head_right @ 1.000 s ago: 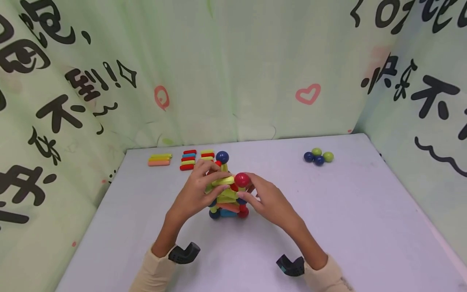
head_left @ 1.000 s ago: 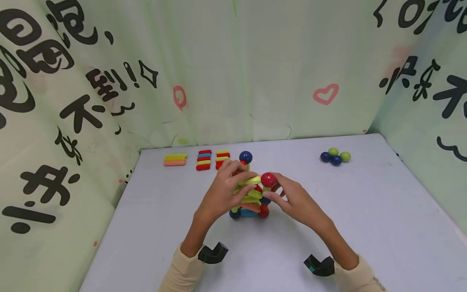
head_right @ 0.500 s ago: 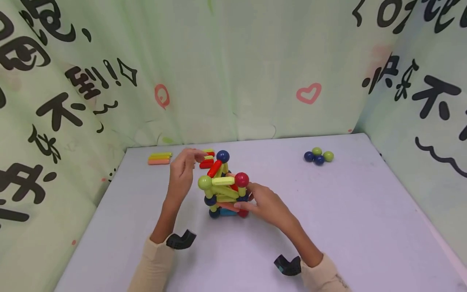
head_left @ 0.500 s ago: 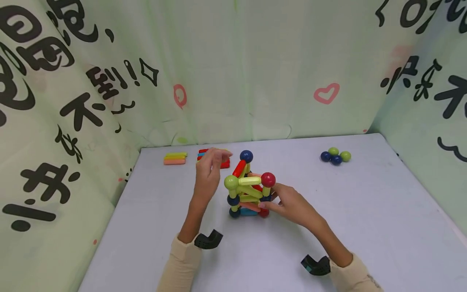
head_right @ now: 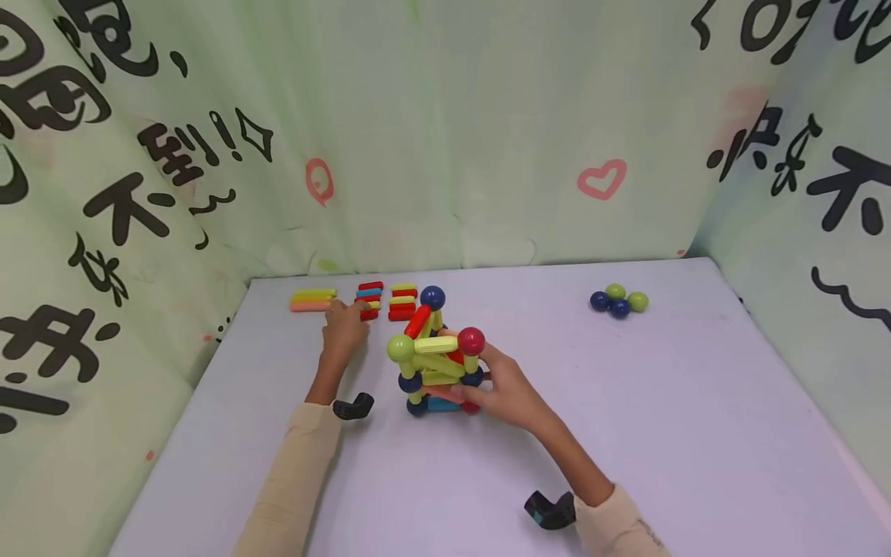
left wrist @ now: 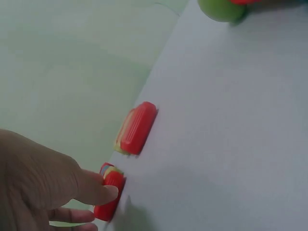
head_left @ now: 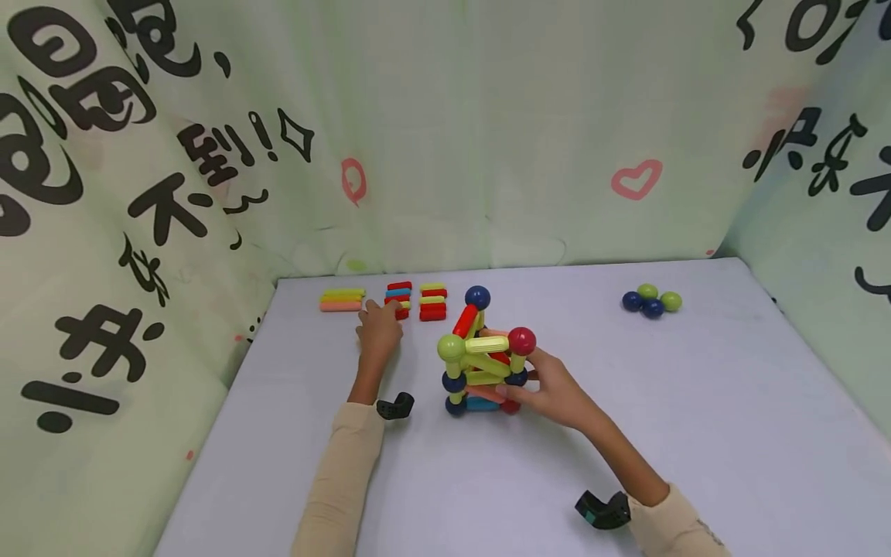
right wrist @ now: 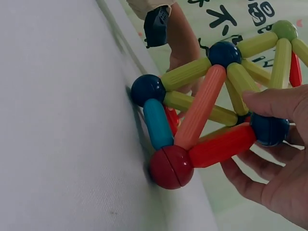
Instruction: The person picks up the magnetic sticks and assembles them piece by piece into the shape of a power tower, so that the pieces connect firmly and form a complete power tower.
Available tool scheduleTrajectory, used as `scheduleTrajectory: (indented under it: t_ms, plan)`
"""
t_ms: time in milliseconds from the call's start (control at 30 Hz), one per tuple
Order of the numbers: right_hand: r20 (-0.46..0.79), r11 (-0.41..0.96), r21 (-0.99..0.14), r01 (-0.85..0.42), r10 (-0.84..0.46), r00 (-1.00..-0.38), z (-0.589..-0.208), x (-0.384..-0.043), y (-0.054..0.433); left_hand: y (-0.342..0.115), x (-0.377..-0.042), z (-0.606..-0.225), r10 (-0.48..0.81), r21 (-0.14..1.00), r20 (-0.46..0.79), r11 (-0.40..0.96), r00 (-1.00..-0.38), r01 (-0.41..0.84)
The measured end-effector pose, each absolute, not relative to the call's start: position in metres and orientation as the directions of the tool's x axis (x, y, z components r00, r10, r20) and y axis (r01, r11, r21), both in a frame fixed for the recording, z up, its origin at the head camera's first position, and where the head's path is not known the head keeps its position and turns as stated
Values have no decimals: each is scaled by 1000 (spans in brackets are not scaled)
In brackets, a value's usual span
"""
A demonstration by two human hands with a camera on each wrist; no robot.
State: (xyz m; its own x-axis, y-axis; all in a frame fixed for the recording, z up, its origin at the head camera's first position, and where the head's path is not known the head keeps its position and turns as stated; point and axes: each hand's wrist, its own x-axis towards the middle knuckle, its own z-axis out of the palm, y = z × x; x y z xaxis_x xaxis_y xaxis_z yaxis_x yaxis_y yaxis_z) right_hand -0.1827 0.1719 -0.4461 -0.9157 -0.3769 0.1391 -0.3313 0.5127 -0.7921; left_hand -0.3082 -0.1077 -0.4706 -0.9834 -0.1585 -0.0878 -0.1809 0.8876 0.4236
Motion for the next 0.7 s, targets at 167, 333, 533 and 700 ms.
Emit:
scheduleTrajectory:
  t_ms: [167, 333, 533, 700]
  plan:
    - [126, 415, -849, -328, -442, -888, -453, -197, 183, -105, -308, -479, -144, 326, -72, 932, -987, -159]
    - [99, 303, -898, -318, -565, -819, -455, -217, 191, -107, -295, -472, -101, 404, -89, 906, -991, -129]
    - [78, 234, -928, -290, -638, -766, -452, -242, 193, -101, -277, -430, -22, 934, 69, 352, -997, 57]
    - [81, 244, -930, -274, -593, -801, -449, -252, 197, -85, -261, -396, 92, 988, 155, 3, -984, 156]
